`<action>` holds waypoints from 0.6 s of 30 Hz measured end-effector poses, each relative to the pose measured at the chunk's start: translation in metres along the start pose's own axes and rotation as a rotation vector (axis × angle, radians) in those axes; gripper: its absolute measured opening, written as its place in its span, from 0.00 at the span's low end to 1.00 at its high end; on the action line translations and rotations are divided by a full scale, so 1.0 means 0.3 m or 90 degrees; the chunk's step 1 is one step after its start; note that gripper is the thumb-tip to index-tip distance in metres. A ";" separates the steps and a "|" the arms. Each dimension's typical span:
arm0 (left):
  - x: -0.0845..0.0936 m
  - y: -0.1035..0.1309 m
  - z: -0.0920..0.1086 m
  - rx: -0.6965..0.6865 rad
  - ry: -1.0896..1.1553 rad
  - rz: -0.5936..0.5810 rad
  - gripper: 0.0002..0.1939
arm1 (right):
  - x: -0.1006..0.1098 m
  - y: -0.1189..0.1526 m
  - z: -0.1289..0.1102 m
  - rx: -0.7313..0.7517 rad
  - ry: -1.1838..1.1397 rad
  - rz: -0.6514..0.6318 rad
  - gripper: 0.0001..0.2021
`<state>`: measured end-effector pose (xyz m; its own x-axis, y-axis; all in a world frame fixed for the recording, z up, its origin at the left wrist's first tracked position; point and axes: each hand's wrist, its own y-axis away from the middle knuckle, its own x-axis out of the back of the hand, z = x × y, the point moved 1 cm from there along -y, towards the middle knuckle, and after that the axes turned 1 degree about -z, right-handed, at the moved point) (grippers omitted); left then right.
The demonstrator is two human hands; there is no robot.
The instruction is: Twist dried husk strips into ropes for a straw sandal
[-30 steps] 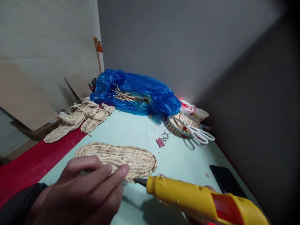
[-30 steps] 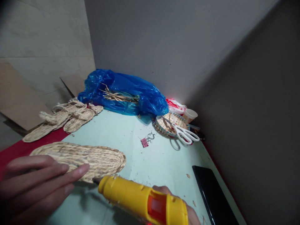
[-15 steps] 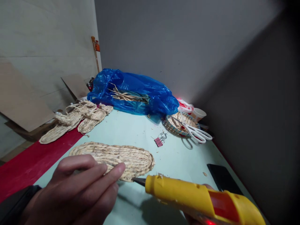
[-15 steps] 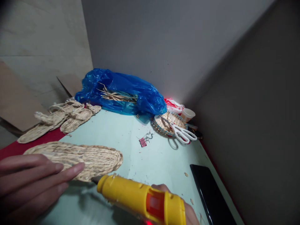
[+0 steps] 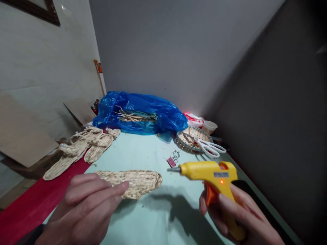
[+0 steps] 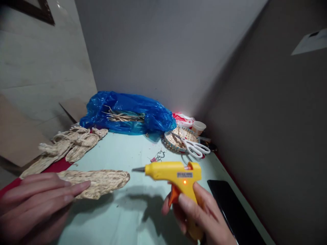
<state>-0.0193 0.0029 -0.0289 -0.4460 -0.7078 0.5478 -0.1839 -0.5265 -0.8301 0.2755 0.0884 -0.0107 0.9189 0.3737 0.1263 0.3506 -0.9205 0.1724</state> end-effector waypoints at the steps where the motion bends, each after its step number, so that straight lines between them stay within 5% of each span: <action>1: 0.000 -0.011 0.010 0.024 0.004 -0.006 0.19 | 0.001 -0.019 -0.004 -0.026 -0.051 -0.005 0.23; 6: 0.004 -0.019 0.027 0.019 -0.012 0.040 0.16 | 0.008 -0.091 0.011 -0.055 -0.129 0.041 0.20; 12: 0.001 -0.015 -0.001 -0.106 -0.031 0.027 0.15 | 0.011 -0.115 0.075 -0.058 -0.085 -0.010 0.19; 15: -0.006 -0.068 -0.003 -0.136 -0.042 0.012 0.16 | 0.028 -0.123 0.097 -0.089 -0.002 -0.028 0.19; 18: -0.004 -0.096 0.003 -0.151 -0.041 0.018 0.20 | 0.055 -0.127 0.092 -0.082 0.270 -0.003 0.24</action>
<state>-0.0127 0.0185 -0.0057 -0.3986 -0.7528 0.5239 -0.3765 -0.3866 -0.8419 0.2823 0.1266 -0.0421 0.7529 0.4164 0.5096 0.3042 -0.9069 0.2915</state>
